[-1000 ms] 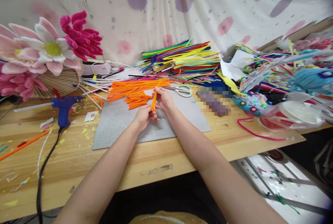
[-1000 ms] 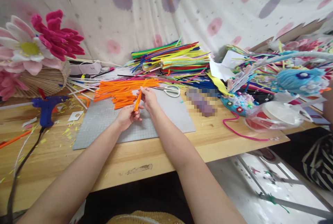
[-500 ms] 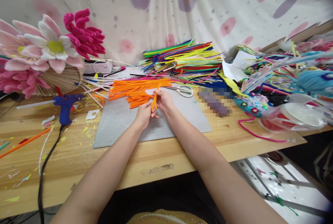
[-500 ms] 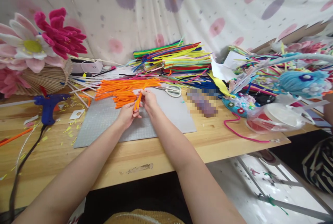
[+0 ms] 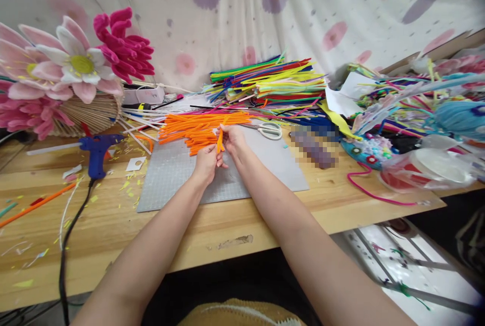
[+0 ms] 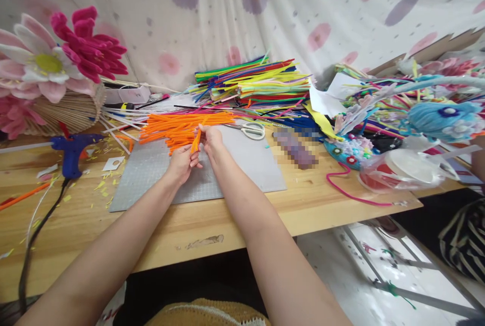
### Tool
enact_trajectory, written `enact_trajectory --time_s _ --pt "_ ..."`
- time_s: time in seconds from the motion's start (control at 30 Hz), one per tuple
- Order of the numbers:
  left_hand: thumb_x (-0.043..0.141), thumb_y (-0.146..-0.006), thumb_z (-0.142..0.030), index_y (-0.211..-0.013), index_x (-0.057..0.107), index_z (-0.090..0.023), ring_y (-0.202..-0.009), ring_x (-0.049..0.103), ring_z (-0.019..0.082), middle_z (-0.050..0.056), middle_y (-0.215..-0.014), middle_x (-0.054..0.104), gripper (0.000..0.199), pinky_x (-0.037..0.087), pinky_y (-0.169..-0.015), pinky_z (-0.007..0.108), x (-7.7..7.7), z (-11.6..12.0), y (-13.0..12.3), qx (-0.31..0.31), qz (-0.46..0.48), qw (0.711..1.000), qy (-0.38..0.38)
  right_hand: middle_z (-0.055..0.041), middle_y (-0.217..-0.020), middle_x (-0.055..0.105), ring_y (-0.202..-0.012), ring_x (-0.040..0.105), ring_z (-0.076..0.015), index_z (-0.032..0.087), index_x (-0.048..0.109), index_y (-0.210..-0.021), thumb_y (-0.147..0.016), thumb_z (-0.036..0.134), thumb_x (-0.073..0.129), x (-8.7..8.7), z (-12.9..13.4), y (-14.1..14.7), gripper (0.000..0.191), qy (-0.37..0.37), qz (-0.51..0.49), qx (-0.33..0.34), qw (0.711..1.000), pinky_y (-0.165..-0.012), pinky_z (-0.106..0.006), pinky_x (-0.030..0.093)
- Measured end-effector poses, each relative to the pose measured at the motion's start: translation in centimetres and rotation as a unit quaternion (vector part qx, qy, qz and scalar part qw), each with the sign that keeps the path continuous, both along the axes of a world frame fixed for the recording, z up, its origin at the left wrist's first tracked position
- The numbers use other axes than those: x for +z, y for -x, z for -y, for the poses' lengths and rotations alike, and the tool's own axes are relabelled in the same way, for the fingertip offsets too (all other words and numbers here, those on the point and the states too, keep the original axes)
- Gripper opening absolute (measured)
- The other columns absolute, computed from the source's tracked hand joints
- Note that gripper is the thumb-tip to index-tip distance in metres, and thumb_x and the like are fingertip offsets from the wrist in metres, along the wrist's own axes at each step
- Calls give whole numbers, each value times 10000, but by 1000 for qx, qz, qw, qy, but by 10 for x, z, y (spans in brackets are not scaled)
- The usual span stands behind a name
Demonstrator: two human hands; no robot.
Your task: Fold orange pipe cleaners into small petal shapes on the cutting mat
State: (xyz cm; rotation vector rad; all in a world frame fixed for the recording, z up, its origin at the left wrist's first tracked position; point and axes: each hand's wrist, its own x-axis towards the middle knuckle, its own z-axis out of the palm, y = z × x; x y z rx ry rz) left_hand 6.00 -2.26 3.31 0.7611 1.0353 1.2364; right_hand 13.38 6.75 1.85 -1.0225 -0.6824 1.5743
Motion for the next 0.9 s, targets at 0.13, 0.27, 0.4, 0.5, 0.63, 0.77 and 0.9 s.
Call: enact_trajectory --time_s 0.13,0.27,0.4,0.5,0.63,0.77,0.9 --pt "515 -742 -150 -649 555 -131 -305 313 21 -93 -405 342 103 463 -429 194 -2 2 7 -34 -2 999 5 20 -501 539 -458 499 -57 147 503 -621 -792 116 503 12 12 -6 174 37 -40 -1 998 -472 -172 416" --pt "585 -714 -216 -717 611 -114 -478 561 98 10 -544 571 105 508 -542 249 -3 -4 22 -100 -7 993 57 11 -571 582 -506 528 -60 142 516 -637 -769 179 568 21 25 -20 147 -43 -3 113 993 -503 -175 409" --pt "637 -695 -340 -805 647 -122 -648 640 158 68 -691 663 244 501 -577 252 -6 -13 28 -67 -22 997 31 13 -629 605 -568 548 -71 148 529 -672 -681 307 674 24 33 -27 215 -115 54 172 977 -546 -188 408" --pt "736 -596 -329 -839 656 -138 -641 636 151 51 -727 674 320 495 -575 248 -9 -16 26 -46 -38 998 3 15 -655 603 -592 539 -72 148 503 -641 -637 325 703 23 34 -27 267 -146 85 191 967 -565 -197 411" --pt "771 -548 -295 -760 654 -133 -622 616 131 37 -710 663 292 483 -557 234 -12 -16 24 -26 -27 999 2 39 -675 568 -562 504 -56 164 499 -720 -613 291 720 20 36 -22 276 -118 98 185 971 -515 -179 393" --pt "765 -553 -257 -689 629 -134 -634 608 117 30 -699 658 229 466 -541 209 -10 -18 29 7 27 1000 12 32 -739 558 -625 534 -61 178 507 -823 -679 316 678 17 44 -23 263 -106 113 172 973 -562 -184 449" --pt "763 -554 -246 -641 598 -142 -573 577 86 -3 -649 637 214 449 -524 193 -7 -19 31 41 61 997 15 17 -739 562 -614 560 -77 164 493 -796 -678 282 678 9 53 -27 249 -114 145 231 955 -560 -217 490"
